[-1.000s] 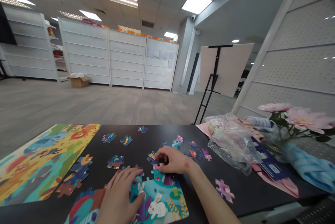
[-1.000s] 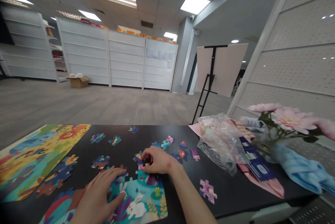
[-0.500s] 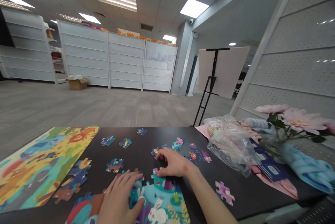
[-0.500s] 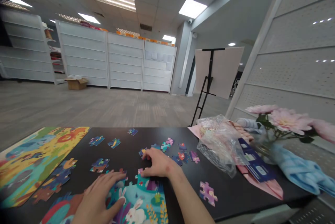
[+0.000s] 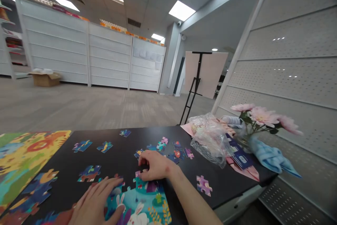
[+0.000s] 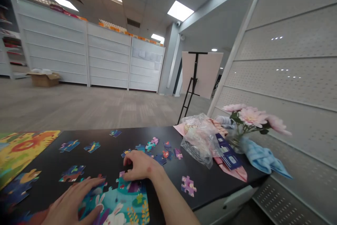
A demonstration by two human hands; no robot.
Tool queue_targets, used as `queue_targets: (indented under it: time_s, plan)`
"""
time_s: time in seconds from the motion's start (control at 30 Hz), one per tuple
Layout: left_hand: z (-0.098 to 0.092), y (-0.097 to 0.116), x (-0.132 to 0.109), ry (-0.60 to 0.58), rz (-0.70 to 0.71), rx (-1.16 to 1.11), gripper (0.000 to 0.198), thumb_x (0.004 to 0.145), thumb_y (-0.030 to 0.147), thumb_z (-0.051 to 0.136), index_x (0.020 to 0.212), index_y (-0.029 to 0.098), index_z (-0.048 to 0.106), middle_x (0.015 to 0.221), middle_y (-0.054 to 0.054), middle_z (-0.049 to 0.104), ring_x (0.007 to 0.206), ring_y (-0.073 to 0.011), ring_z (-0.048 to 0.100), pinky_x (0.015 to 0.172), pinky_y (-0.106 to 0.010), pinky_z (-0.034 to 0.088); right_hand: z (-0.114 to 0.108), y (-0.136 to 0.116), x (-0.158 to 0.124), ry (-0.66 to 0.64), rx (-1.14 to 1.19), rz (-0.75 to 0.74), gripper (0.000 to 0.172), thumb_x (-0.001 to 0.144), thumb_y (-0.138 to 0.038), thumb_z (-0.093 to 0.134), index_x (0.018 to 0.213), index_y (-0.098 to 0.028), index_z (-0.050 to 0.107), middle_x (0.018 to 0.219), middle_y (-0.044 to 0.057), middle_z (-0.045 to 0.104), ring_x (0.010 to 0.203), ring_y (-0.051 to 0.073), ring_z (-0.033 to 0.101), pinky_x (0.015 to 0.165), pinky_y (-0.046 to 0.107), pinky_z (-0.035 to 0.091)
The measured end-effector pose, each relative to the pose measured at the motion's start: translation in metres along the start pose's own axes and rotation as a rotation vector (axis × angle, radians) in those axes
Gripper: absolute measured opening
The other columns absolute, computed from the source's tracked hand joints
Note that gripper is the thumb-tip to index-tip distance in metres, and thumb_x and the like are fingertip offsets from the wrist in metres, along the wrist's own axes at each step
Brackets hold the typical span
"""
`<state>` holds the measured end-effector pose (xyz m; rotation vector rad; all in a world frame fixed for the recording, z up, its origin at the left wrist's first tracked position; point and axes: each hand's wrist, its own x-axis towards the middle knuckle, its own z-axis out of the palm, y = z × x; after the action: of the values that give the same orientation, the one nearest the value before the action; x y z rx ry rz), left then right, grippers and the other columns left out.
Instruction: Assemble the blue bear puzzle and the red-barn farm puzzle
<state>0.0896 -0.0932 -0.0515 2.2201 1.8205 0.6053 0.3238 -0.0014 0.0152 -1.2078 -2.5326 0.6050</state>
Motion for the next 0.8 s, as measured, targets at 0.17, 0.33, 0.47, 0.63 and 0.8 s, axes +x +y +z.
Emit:
queue_targets:
  time_s: [0.17, 0.33, 0.47, 0.63, 0.8]
  plan:
    - [0.006, -0.008, 0.003, -0.015, 0.005, -0.002, 0.046, 0.081, 0.043, 0.056, 0.126, 0.038, 0.063, 0.137, 0.002, 0.061, 0.134, -0.0296, 0.049, 0.110, -0.053, 0.037, 0.005, 0.000, 0.001, -0.003, -0.003, -0.021, 0.027, 0.064, -0.029, 0.074, 0.086, -0.022, 0.060, 0.082, -0.004, 0.055, 0.074, 0.012, 0.052, 0.063, 0.021, 0.040]
    - [0.000, -0.005, 0.002, 0.011, 0.017, -0.014, 0.046, 0.080, 0.043, 0.058, 0.125, 0.037, 0.064, 0.135, 0.002, 0.063, 0.132, -0.0308, 0.051, 0.109, -0.052, 0.040, -0.007, 0.010, -0.003, 0.239, -0.030, 0.031, 0.023, 0.077, -0.016, 0.061, 0.099, -0.022, 0.065, 0.095, 0.001, 0.065, 0.089, 0.016, 0.059, 0.081, 0.025, 0.045]
    - [-0.015, 0.011, -0.003, 0.008, -0.019, -0.016, 0.046, 0.078, 0.036, 0.058, 0.123, 0.036, 0.065, 0.134, 0.000, 0.063, 0.132, -0.0297, 0.051, 0.109, -0.052, 0.039, -0.025, 0.043, -0.045, 0.523, -0.217, 0.369, 0.049, 0.074, 0.002, 0.043, 0.110, -0.019, 0.069, 0.114, 0.009, 0.066, 0.110, 0.022, 0.057, 0.099, 0.033, 0.042]
    - [-0.024, 0.026, -0.005, 0.015, -0.065, -0.008, 0.049, 0.076, 0.027, 0.057, 0.123, 0.033, 0.066, 0.135, -0.001, 0.063, 0.132, -0.0279, 0.051, 0.111, -0.051, 0.034, -0.011, 0.073, -0.122, 0.485, -0.387, 0.455, 0.060, 0.076, -0.001, 0.042, 0.127, -0.024, 0.064, 0.133, 0.009, 0.060, 0.125, 0.025, 0.051, 0.104, 0.040, 0.041]
    - [-0.019, 0.019, -0.003, -0.037, -0.056, -0.060, 0.050, 0.076, 0.032, 0.057, 0.126, 0.035, 0.064, 0.137, 0.001, 0.061, 0.135, -0.0283, 0.047, 0.113, -0.052, 0.031, 0.009, 0.054, -0.137, 0.475, -0.355, 0.436, 0.051, 0.092, -0.025, 0.043, 0.143, -0.028, 0.048, 0.149, 0.007, 0.048, 0.139, 0.027, 0.038, 0.111, 0.048, 0.035]
